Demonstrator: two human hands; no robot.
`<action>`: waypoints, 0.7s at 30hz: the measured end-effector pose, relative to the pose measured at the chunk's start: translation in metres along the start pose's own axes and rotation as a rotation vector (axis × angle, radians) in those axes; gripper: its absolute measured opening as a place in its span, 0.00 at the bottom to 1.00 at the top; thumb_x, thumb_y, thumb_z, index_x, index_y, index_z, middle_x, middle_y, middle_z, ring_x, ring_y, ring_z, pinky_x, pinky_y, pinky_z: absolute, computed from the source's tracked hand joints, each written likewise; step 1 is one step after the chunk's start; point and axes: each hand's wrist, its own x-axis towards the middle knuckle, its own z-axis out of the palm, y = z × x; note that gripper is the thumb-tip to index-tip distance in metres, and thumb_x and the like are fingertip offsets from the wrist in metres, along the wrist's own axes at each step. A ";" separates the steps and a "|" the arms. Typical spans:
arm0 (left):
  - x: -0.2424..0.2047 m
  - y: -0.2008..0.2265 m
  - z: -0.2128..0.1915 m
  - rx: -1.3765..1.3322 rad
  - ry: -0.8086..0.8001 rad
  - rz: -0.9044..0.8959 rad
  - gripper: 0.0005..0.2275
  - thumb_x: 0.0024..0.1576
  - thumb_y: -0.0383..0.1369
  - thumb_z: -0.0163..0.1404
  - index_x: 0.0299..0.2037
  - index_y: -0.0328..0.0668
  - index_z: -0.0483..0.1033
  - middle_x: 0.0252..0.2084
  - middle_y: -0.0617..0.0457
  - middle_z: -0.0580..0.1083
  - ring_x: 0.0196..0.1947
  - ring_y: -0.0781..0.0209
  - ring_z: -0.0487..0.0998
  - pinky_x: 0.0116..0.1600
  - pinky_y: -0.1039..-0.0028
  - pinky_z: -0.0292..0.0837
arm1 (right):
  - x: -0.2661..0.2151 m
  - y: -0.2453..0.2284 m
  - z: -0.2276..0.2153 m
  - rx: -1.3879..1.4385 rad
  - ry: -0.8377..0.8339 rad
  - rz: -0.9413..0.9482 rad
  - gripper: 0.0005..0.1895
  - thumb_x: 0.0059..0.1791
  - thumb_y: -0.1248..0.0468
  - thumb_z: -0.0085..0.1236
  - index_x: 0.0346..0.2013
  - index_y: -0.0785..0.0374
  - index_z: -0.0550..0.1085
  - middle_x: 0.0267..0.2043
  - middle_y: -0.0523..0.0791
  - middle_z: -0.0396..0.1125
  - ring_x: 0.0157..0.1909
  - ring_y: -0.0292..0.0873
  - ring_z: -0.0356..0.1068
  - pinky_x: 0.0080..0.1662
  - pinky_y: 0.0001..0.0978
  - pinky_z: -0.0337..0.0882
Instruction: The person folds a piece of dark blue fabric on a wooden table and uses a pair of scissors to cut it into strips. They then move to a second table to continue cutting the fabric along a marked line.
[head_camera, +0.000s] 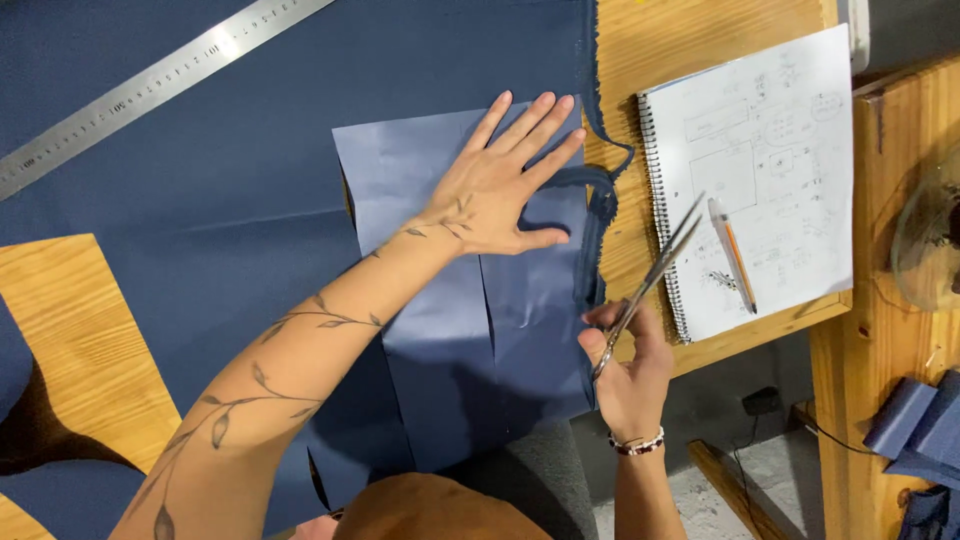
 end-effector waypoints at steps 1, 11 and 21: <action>-0.001 -0.007 0.001 -0.002 -0.001 -0.004 0.47 0.60 0.67 0.50 0.79 0.43 0.45 0.80 0.41 0.41 0.80 0.44 0.39 0.79 0.44 0.29 | 0.004 -0.003 0.002 -0.001 -0.005 0.002 0.20 0.49 0.44 0.57 0.38 0.57 0.68 0.38 0.42 0.71 0.44 0.42 0.75 0.50 0.35 0.71; -0.065 -0.036 -0.040 -0.081 0.341 -0.221 0.20 0.72 0.31 0.46 0.73 0.36 0.61 0.75 0.41 0.59 0.77 0.43 0.56 0.79 0.46 0.49 | 0.017 -0.002 0.036 0.086 -0.625 0.315 0.08 0.43 0.59 0.64 0.23 0.55 0.74 0.22 0.37 0.68 0.27 0.33 0.65 0.36 0.27 0.65; -0.089 -0.033 -0.031 0.109 0.090 -0.377 0.28 0.73 0.48 0.26 0.78 0.40 0.49 0.79 0.42 0.45 0.79 0.44 0.42 0.78 0.41 0.36 | 0.036 -0.006 0.051 0.021 -0.870 0.343 0.20 0.44 0.45 0.55 0.18 0.56 0.72 0.22 0.38 0.70 0.27 0.34 0.64 0.38 0.29 0.62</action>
